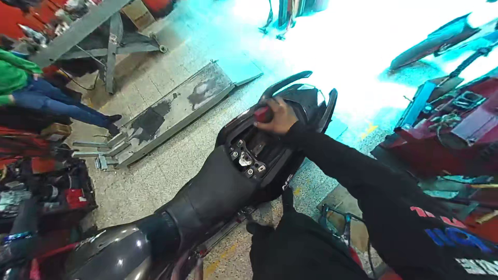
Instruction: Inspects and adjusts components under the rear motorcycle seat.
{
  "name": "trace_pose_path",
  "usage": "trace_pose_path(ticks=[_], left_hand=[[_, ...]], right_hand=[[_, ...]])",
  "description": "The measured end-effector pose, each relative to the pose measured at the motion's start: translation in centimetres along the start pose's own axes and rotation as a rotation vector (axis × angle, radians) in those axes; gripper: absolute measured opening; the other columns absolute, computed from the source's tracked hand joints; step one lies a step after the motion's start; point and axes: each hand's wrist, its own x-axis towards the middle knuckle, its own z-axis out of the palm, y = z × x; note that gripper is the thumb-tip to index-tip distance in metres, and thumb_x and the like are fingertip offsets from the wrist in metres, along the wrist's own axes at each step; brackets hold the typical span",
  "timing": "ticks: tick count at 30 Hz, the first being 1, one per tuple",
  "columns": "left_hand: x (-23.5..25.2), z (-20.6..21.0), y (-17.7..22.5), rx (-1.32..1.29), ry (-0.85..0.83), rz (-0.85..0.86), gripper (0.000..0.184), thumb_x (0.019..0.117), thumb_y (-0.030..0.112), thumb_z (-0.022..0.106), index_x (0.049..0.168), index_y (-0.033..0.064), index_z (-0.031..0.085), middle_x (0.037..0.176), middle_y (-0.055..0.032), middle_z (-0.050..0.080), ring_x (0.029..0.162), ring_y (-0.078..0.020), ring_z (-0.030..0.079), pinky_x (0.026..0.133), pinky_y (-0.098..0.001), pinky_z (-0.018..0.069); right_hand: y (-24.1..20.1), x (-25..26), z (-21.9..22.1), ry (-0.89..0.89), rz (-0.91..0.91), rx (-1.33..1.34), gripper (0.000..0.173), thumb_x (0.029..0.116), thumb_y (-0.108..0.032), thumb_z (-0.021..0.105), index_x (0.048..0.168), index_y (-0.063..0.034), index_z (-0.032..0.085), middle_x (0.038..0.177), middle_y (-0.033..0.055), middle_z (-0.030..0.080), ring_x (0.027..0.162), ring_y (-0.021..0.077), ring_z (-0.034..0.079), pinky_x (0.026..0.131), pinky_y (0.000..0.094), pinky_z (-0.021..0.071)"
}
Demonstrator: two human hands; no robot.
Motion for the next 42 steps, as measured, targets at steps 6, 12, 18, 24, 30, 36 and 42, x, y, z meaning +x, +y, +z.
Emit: trace_pose_path(ticks=[6, 12, 18, 24, 30, 36, 42], left_hand=[[12.1, 17.7, 13.1, -0.341, -0.383, 0.384, 0.052, 0.0877, 0.024, 0.079, 0.131, -0.0018, 0.065, 0.127, -0.0154, 0.069, 0.114, -0.0242, 0.069, 0.101, -0.0441, 0.0585], [19.0, 28.6, 21.7, -0.384, -0.714, 0.333, 0.097, 0.0740, 0.031, 0.090, 0.148, -0.0080, 0.041, 0.135, -0.0195, 0.063, 0.125, -0.0185, 0.063, 0.110, -0.0354, 0.0512], [20.8, 29.2, 21.6, -0.568, -0.694, 0.460, 0.127, 0.0587, 0.021, 0.098, 0.156, -0.0088, 0.022, 0.143, -0.0217, 0.057, 0.128, -0.0179, 0.061, 0.110, -0.0338, 0.0517], [21.8, 29.9, 18.8, -0.488, -0.558, 0.630, 0.101, 0.0710, 0.017, 0.094, 0.149, -0.0098, 0.036, 0.139, -0.0263, 0.058, 0.107, -0.0232, 0.073, 0.090, -0.0372, 0.0640], [24.0, 32.0, 16.2, -0.599, -0.577, 0.722, 0.108, 0.0623, 0.030, 0.098, 0.147, -0.0101, 0.043, 0.148, -0.0282, 0.051, 0.135, -0.0301, 0.056, 0.111, -0.0410, 0.0520], [25.0, 32.1, 15.1, -0.743, -0.584, 0.635, 0.108, 0.0564, 0.030, 0.101, 0.138, -0.0136, 0.046, 0.137, -0.0281, 0.059, 0.122, -0.0273, 0.065, 0.102, -0.0381, 0.0576], [24.6, 32.4, 14.8, -0.829, -0.488, 0.627, 0.094, 0.0588, 0.036, 0.097, 0.125, -0.0142, 0.054, 0.130, -0.0304, 0.062, 0.119, -0.0298, 0.066, 0.099, -0.0395, 0.0585]], right_hand=[[4.4, -2.2, -2.2, -0.089, -0.114, 0.230, 0.068, 0.0802, -0.044, 0.085, 0.135, -0.0089, 0.063, 0.130, 0.0152, 0.066, 0.120, 0.0258, 0.064, 0.105, 0.0486, 0.0527], [4.0, -5.3, -0.4, -0.097, -0.128, 0.468, 0.076, 0.0845, -0.041, 0.081, 0.147, -0.0088, 0.052, 0.132, 0.0115, 0.066, 0.115, 0.0166, 0.066, 0.101, 0.0396, 0.0553], [3.7, -6.4, 0.2, -0.123, -0.170, 0.315, 0.088, 0.0777, -0.046, 0.087, 0.151, -0.0125, 0.051, 0.151, 0.0117, 0.054, 0.142, 0.0222, 0.048, 0.121, 0.0426, 0.0395], [2.6, -6.5, 2.6, 0.105, 0.021, 0.024, 0.084, 0.0791, -0.064, 0.078, 0.145, -0.0153, 0.060, 0.136, 0.0130, 0.065, 0.128, 0.0241, 0.061, 0.110, 0.0437, 0.0497], [2.4, -6.2, 3.5, 0.058, 0.032, -0.124, 0.090, 0.0741, -0.075, 0.075, 0.145, -0.0228, 0.060, 0.129, 0.0119, 0.066, 0.120, 0.0260, 0.062, 0.105, 0.0488, 0.0507], [0.6, -7.8, 3.0, 0.122, 0.130, -0.082, 0.086, 0.0780, -0.058, 0.083, 0.140, -0.0042, 0.059, 0.130, 0.0140, 0.067, 0.119, 0.0212, 0.065, 0.104, 0.0397, 0.0539], [-5.0, -9.6, 4.5, 0.097, 0.614, -0.091, 0.094, 0.0791, -0.060, 0.080, 0.151, -0.0095, 0.047, 0.127, 0.0087, 0.071, 0.115, 0.0233, 0.069, 0.100, 0.0494, 0.0557]])
